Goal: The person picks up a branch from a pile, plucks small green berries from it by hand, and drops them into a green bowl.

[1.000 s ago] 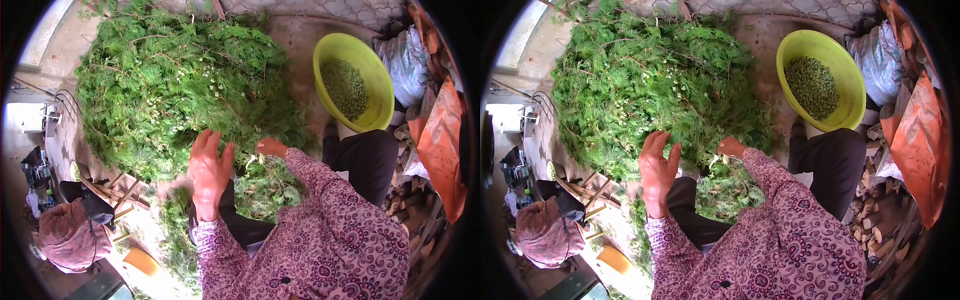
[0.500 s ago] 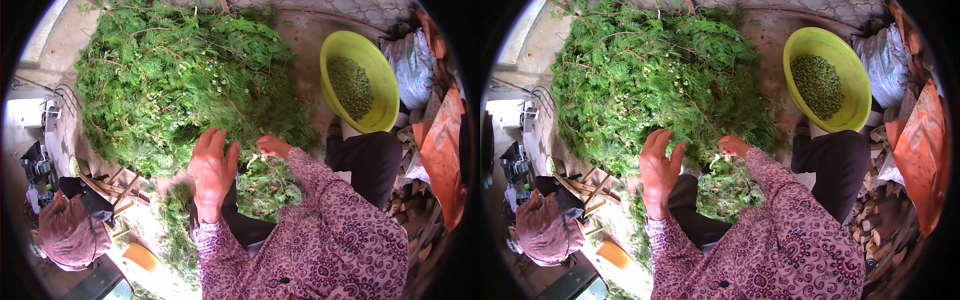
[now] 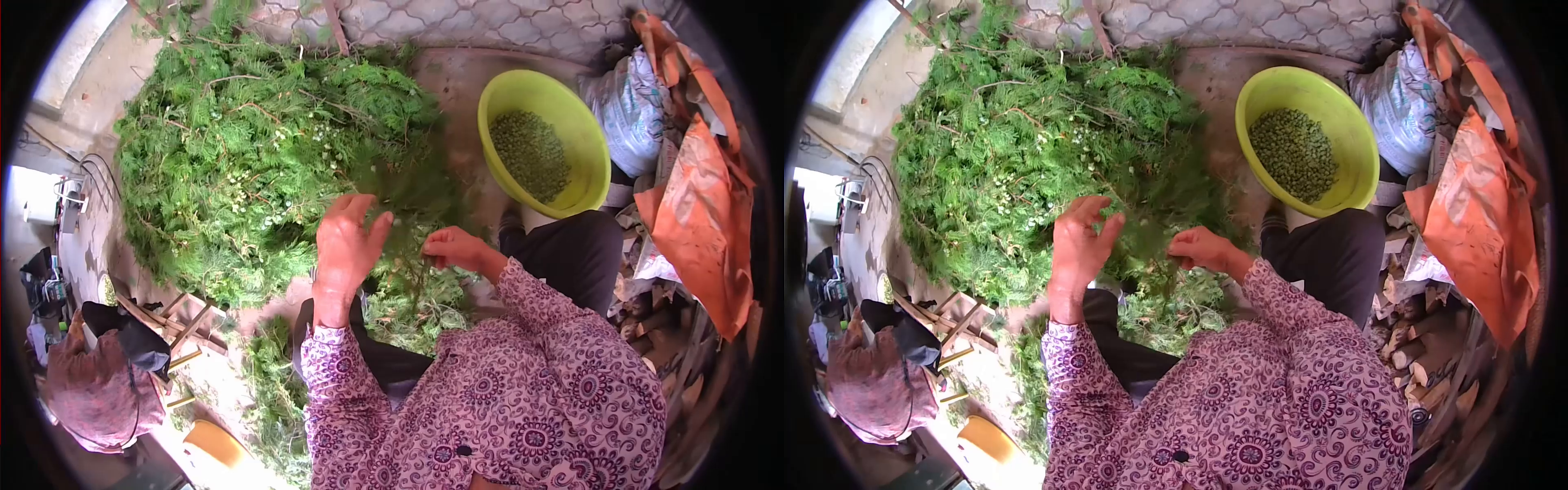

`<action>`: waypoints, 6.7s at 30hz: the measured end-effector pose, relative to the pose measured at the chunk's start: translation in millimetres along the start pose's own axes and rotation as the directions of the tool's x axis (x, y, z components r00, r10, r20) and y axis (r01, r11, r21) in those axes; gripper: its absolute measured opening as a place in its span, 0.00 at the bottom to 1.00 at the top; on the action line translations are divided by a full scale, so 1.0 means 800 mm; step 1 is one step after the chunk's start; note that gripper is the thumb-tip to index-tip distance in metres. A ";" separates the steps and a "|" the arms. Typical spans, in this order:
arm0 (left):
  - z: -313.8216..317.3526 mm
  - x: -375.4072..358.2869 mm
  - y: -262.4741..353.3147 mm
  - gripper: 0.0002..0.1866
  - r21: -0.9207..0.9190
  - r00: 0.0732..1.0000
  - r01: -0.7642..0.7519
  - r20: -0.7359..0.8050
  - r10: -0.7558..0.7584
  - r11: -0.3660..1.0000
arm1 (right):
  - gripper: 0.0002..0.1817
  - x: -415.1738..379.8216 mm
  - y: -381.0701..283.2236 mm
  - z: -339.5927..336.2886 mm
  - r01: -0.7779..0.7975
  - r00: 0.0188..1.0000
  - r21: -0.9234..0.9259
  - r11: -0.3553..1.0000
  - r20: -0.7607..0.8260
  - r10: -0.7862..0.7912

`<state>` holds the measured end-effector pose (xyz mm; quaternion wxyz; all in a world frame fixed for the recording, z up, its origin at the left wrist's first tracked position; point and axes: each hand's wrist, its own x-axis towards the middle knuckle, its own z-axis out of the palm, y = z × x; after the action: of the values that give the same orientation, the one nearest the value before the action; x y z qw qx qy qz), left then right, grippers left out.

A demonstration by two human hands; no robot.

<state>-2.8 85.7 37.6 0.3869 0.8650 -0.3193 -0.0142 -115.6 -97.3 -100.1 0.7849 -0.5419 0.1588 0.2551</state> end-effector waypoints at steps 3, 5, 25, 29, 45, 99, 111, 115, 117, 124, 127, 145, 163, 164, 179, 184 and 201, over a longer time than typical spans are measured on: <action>0.007 0.002 0.009 0.12 -0.183 0.998 0.046 0.044 -0.039 0.982 | 0.10 -0.029 -0.036 0.012 0.086 0.994 0.098 0.991 0.052 -0.091; 0.008 0.007 0.015 0.13 -0.337 0.990 0.121 0.113 -0.088 0.934 | 0.10 -0.050 -0.065 0.011 0.151 0.988 0.034 0.988 0.040 -0.152; 0.085 0.054 0.045 0.10 -0.929 0.914 0.274 0.172 -0.368 0.247 | 0.11 -0.038 -0.208 0.011 0.580 0.778 -0.443 0.683 0.055 -0.626; 0.095 0.059 0.046 0.07 -0.900 0.887 0.300 0.143 -0.439 0.315 | 0.11 -0.037 -0.219 -0.019 0.471 0.830 -0.381 0.796 -0.116 -0.546; 0.130 0.061 0.066 0.06 -0.765 0.876 0.475 0.366 -0.314 0.434 | 0.11 -0.046 -0.220 -0.057 0.439 0.785 -0.653 0.617 -0.055 -0.617; 0.077 0.041 0.051 0.03 -0.906 0.916 0.371 0.322 -0.241 0.201 | 0.10 -0.047 -0.237 -0.055 0.250 0.963 0.020 0.968 0.097 -0.251; 0.088 0.044 0.054 0.02 -0.892 0.885 0.388 0.291 -0.365 0.230 | 0.07 -0.035 -0.222 -0.039 0.323 0.945 -0.120 0.939 -0.005 -0.326; 0.089 0.044 0.052 0.03 -0.895 0.895 0.379 0.289 -0.341 0.236 | 0.07 -0.027 -0.216 -0.037 0.386 0.882 -0.221 0.895 -0.195 -0.429; 0.086 0.041 0.055 0.04 -0.895 0.905 0.365 0.277 -0.322 0.257 | 0.06 -0.029 -0.228 -0.052 0.415 0.847 -0.204 0.887 -0.270 -0.459; 0.082 0.042 0.054 0.05 -0.833 0.924 0.370 0.282 -0.259 0.411 | 0.07 -0.042 -0.233 -0.059 0.361 0.932 0.038 0.932 -0.022 -0.361; 0.084 0.042 0.057 0.05 -0.822 0.918 0.380 0.281 -0.279 0.424 | 0.09 -0.047 -0.238 -0.050 0.317 0.948 -0.175 0.932 0.047 -0.313; 0.089 0.047 0.051 0.03 -0.771 0.911 0.398 0.271 -0.309 0.497 | 0.11 -0.052 -0.234 -0.051 0.288 0.951 -0.050 0.956 0.128 -0.280; 0.090 0.057 0.052 0.03 -0.812 0.921 0.375 0.270 -0.281 0.448 | 0.08 -0.043 -0.214 -0.023 0.302 0.949 -0.189 0.934 -0.036 -0.314; 0.090 0.056 0.056 0.03 -0.812 0.920 0.376 0.271 -0.283 0.447 | 0.07 -0.043 -0.214 -0.023 0.269 0.957 -0.101 0.958 -0.079 -0.278; 0.072 0.075 0.038 0.03 -0.957 0.859 0.237 0.128 -0.495 0.165 | 0.21 -0.074 -0.219 -0.217 -0.290 0.312 -0.956 0.045 -0.139 -0.940; 0.080 0.085 0.035 0.05 -0.960 0.831 0.225 0.101 -0.546 0.165 | 0.20 -0.068 -0.225 -0.060 0.454 0.624 -0.869 0.195 0.154 -0.766; 0.036 0.088 0.020 0.19 -0.810 0.844 0.094 -0.244 -0.478 0.578 | 0.03 -0.006 -0.186 -0.055 0.464 0.565 -0.869 0.174 0.138 -0.814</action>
<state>37.3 19.4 44.0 0.7720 0.6342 -0.0376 -0.0190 -33.2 -181.5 1.4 0.4054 -0.8933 -0.0929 -0.1702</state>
